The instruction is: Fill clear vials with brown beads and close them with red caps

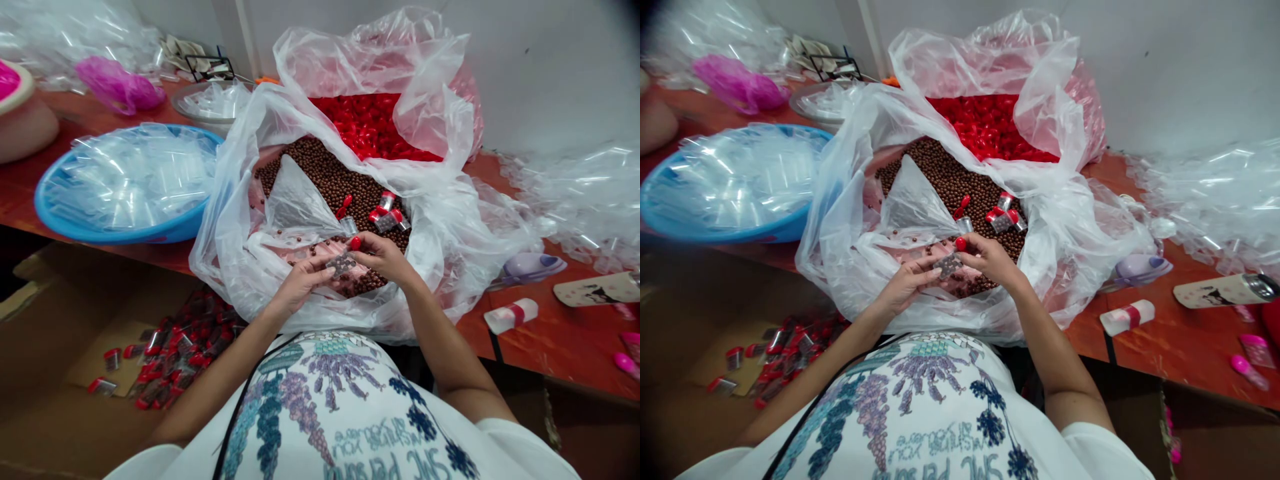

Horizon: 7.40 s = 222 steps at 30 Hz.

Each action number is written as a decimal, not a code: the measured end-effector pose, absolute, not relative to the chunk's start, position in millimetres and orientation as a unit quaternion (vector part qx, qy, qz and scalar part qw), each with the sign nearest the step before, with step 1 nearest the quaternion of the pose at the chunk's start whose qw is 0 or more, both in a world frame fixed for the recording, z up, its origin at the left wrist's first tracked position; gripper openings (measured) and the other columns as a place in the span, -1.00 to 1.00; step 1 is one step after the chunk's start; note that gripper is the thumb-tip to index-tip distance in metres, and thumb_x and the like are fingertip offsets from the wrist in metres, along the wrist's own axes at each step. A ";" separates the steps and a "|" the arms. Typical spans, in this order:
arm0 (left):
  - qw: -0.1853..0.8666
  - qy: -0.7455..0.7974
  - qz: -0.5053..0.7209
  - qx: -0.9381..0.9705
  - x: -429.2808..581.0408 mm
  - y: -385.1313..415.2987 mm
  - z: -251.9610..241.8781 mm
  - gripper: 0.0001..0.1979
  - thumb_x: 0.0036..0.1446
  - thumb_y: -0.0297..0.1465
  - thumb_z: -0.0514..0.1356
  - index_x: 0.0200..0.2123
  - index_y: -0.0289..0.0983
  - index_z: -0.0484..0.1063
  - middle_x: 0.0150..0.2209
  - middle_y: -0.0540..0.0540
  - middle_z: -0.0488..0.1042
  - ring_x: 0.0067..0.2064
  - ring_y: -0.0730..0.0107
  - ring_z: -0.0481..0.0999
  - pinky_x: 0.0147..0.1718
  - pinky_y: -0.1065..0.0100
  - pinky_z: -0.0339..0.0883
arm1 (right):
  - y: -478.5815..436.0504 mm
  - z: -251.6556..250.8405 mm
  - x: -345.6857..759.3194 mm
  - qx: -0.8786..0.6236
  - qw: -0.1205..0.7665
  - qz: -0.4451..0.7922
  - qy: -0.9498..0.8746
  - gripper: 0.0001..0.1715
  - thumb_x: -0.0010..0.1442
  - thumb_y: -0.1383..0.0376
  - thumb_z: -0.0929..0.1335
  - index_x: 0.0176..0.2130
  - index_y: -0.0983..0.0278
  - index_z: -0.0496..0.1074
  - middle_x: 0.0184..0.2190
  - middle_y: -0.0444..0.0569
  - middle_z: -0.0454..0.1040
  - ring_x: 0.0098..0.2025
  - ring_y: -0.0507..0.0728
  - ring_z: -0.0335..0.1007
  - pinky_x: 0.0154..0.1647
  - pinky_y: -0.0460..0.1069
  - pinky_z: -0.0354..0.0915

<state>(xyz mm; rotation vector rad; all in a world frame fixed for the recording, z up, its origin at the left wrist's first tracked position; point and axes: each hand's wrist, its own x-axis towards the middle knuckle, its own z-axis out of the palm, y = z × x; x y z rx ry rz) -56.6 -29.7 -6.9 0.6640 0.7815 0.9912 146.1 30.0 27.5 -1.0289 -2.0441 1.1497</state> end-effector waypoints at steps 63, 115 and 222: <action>0.727 0.393 0.434 0.358 -46.9 -37.1 -12.2 -0.64 -0.01 -0.33 0.32 -0.11 -0.31 0.53 -0.13 -0.19 0.56 -0.16 0.17 0.55 -0.18 0.24 0.44 | -5.2 21.3 136.9 -0.431 0.361 0.472 -0.679 -0.65 0.21 0.18 0.33 0.01 0.08 0.46 0.01 -0.10 0.48 0.07 0.14 0.35 0.17 0.08 0.17; 0.843 0.355 0.394 0.087 -38.0 -25.2 10.1 -0.55 0.15 -0.04 0.06 -0.41 -0.33 0.44 -0.49 -0.14 0.52 -0.41 0.24 0.55 -0.41 0.25 0.45 | -33.2 -11.2 125.8 -0.360 0.289 0.110 -0.880 -0.14 0.07 0.03 0.39 0.23 0.25 0.10 0.01 0.16 0.25 0.06 0.27 0.21 0.08 0.19 0.22; 0.596 0.536 0.478 0.358 -49.0 -18.2 30.4 -0.76 0.07 -0.23 0.18 -0.28 -0.26 0.30 -0.47 0.06 0.31 -0.51 0.57 0.32 -0.54 0.53 0.19 | -47.8 8.4 77.3 -0.390 0.164 0.351 -0.836 -0.85 0.04 0.22 0.39 -0.39 0.27 0.47 -0.55 -0.12 0.49 -0.52 0.01 0.35 -0.46 -0.14 0.08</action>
